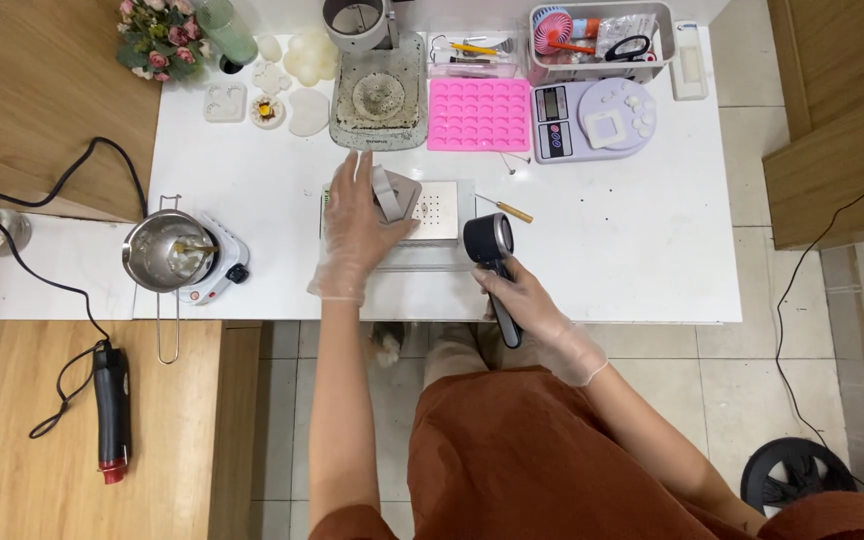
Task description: Use a heat gun to smooth the surface of wax candle products on a workbench.
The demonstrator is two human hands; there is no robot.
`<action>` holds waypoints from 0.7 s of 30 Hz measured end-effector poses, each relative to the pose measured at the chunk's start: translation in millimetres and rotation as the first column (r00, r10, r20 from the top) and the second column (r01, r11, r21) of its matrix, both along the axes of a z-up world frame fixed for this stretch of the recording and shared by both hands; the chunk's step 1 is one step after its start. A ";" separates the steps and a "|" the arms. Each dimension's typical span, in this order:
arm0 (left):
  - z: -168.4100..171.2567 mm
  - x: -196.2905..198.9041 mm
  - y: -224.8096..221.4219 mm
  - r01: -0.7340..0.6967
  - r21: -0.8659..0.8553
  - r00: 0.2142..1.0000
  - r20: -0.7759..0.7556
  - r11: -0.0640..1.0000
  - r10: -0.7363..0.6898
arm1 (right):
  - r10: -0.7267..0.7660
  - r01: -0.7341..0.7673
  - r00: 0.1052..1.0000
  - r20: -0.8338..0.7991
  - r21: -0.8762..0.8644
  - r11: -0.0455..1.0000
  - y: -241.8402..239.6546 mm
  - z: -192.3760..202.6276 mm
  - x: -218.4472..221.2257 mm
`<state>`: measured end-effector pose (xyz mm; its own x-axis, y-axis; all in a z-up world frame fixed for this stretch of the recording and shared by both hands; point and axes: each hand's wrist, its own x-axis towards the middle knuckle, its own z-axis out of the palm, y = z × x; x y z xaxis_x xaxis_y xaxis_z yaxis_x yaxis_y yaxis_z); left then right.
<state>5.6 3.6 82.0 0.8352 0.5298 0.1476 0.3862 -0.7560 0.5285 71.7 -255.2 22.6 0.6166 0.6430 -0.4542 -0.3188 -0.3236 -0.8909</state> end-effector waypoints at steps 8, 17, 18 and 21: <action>3.3 3.5 19.2 0.072 -0.126 0.990 -0.108 0.989 -0.086 | -0.020 0.030 0.992 0.124 -0.083 0.996 -14.5 38.1 -0.7; 0.2 -4.7 18.9 0.018 -0.218 0.997 -0.076 0.976 -0.035 | -0.048 0.053 0.989 0.143 -0.035 0.998 15.0 55.3 15.3; -2.0 -4.8 19.6 0.014 -0.217 0.997 -0.076 0.976 -0.031 | -0.062 0.062 0.996 0.068 0.002 0.998 20.0 53.3 18.7; -7.6 -7.3 22.0 0.047 -0.194 0.998 -0.028 0.980 -0.054 | -0.041 0.039 0.999 0.012 0.087 0.995 32.2 53.7 25.5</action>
